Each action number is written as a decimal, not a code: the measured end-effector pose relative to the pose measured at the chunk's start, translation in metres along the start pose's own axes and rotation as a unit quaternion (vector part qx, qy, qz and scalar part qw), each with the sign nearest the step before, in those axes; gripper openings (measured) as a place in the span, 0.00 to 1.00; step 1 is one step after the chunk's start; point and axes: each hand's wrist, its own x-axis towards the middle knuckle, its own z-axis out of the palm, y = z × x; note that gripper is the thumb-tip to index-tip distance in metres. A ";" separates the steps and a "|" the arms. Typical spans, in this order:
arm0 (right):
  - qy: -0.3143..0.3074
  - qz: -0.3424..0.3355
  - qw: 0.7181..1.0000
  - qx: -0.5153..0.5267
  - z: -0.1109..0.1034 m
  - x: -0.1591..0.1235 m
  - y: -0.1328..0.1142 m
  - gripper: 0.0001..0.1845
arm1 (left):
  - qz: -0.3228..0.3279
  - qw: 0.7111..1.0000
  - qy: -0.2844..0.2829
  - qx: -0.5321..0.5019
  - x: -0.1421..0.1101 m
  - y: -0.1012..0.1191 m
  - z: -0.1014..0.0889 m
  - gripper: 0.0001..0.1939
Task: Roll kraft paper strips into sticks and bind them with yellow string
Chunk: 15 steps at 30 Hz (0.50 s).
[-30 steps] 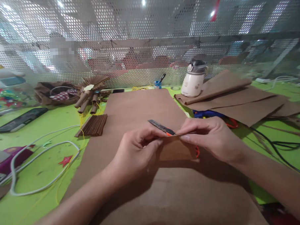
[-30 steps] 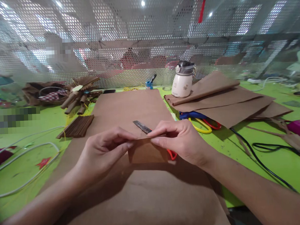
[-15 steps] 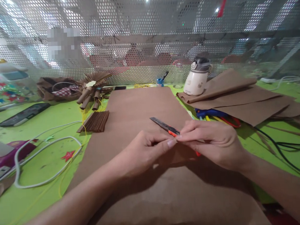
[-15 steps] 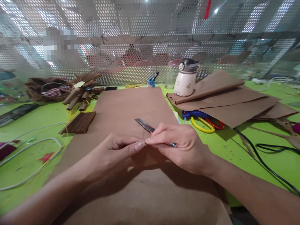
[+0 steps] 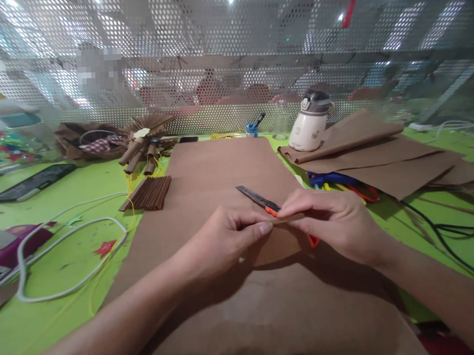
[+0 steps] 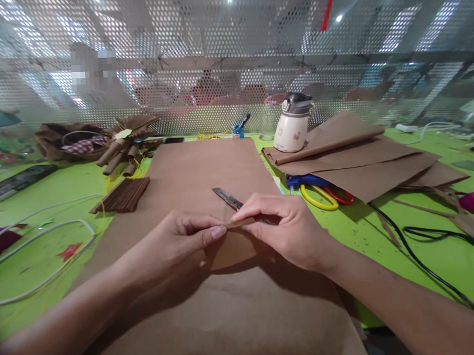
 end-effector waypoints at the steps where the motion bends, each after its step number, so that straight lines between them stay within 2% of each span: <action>1: -0.003 -0.004 1.000 0.002 0.000 0.000 0.000 0.07 | -0.001 1.000 -0.007 -0.014 0.000 0.000 0.000 0.14; 6: 0.004 -0.038 0.999 0.010 0.000 0.001 0.000 0.07 | -0.031 0.997 -0.020 -0.072 -0.003 -0.001 0.002 0.19; 10: 0.010 -0.051 0.999 0.006 0.000 0.001 0.002 0.07 | -0.059 0.997 -0.007 -0.055 -0.004 -0.001 0.005 0.19; 15: 0.013 -0.042 0.999 0.007 0.000 0.002 0.002 0.06 | -0.001 1.000 0.029 0.011 -0.004 0.000 0.008 0.21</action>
